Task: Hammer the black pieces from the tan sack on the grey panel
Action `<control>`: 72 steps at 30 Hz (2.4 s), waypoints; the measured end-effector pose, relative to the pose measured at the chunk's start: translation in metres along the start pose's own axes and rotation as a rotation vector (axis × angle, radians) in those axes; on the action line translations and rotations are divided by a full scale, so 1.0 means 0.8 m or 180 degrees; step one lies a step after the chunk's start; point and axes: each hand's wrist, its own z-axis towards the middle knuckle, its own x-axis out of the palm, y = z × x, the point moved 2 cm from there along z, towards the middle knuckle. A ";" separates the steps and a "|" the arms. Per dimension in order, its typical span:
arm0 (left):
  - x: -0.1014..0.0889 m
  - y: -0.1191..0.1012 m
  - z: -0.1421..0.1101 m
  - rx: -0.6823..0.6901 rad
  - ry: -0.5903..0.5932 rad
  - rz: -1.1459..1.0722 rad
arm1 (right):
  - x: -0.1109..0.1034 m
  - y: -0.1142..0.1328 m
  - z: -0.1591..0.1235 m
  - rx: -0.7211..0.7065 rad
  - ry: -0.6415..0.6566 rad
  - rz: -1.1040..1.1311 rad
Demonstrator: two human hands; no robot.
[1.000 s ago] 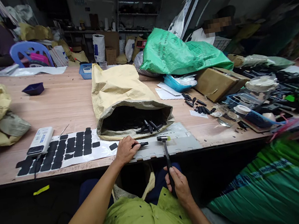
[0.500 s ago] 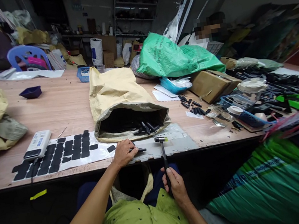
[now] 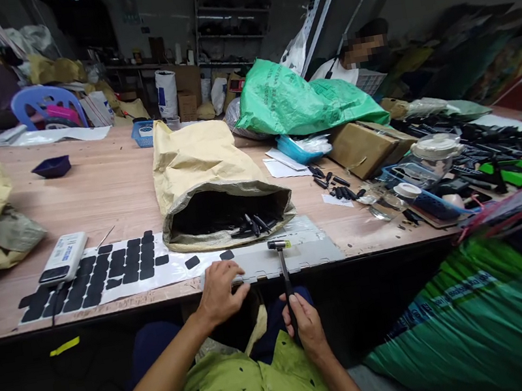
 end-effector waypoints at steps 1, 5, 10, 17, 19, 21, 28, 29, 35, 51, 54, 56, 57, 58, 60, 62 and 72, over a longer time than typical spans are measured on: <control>0.000 0.003 0.018 -0.0131 -0.0138 -0.0005 | 0.000 0.000 0.001 0.0002 -0.0001 -0.0002; 0.009 0.021 0.093 -0.0574 -0.0365 0.0259 | 0.001 -0.001 0.002 -0.0002 0.0004 0.0009; 0.026 0.035 0.145 -0.0948 -0.0088 0.0792 | 0.001 -0.003 0.001 -0.0003 0.0037 0.0009; 0.010 0.032 0.115 -0.0780 -0.0145 0.0701 | 0.001 -0.004 0.000 -0.0037 0.0041 0.0018; 0.006 0.031 0.095 -0.0612 -0.0183 0.0586 | 0.001 -0.003 0.000 -0.0045 0.0059 0.0002; 0.006 0.031 0.077 -0.0467 -0.0170 0.0461 | 0.001 -0.001 0.000 -0.0051 0.0070 -0.0016; 0.016 0.039 0.060 -0.0254 -0.0157 0.0339 | 0.002 0.001 -0.003 -0.0064 0.0025 -0.0162; 0.017 0.040 0.061 -0.0244 -0.0154 0.0351 | 0.002 0.000 -0.004 -0.0072 0.0019 -0.0208; 0.019 0.042 0.061 -0.0213 -0.0118 0.0364 | 0.005 0.002 -0.011 -0.0081 -0.0122 -0.0348; 0.016 0.038 0.062 -0.0259 0.0004 0.0337 | 0.005 0.036 -0.028 -0.0932 -0.0413 -0.1491; 0.017 0.038 0.062 -0.0251 0.0000 0.0330 | 0.006 0.036 -0.027 -0.0927 -0.0398 -0.1534; 0.017 0.039 0.062 -0.0261 -0.0007 0.0309 | 0.007 0.036 -0.027 -0.0860 -0.0390 -0.1502; 0.017 0.039 0.062 -0.0268 -0.0009 0.0296 | 0.007 0.036 -0.027 -0.0842 -0.0384 -0.1491; 0.017 0.039 0.062 -0.0271 -0.0010 0.0283 | 0.008 0.036 -0.028 -0.0839 -0.0378 -0.1485; 0.017 0.039 0.062 -0.0268 -0.0011 0.0266 | 0.010 0.037 -0.028 -0.0867 -0.0359 -0.1486; 0.018 0.040 0.062 -0.0276 -0.0013 0.0270 | 0.013 0.037 -0.029 -0.0908 -0.0312 -0.1461; 0.016 0.036 0.061 -0.0310 -0.0042 0.0306 | 0.012 0.018 -0.025 -0.0427 -0.0117 -0.0838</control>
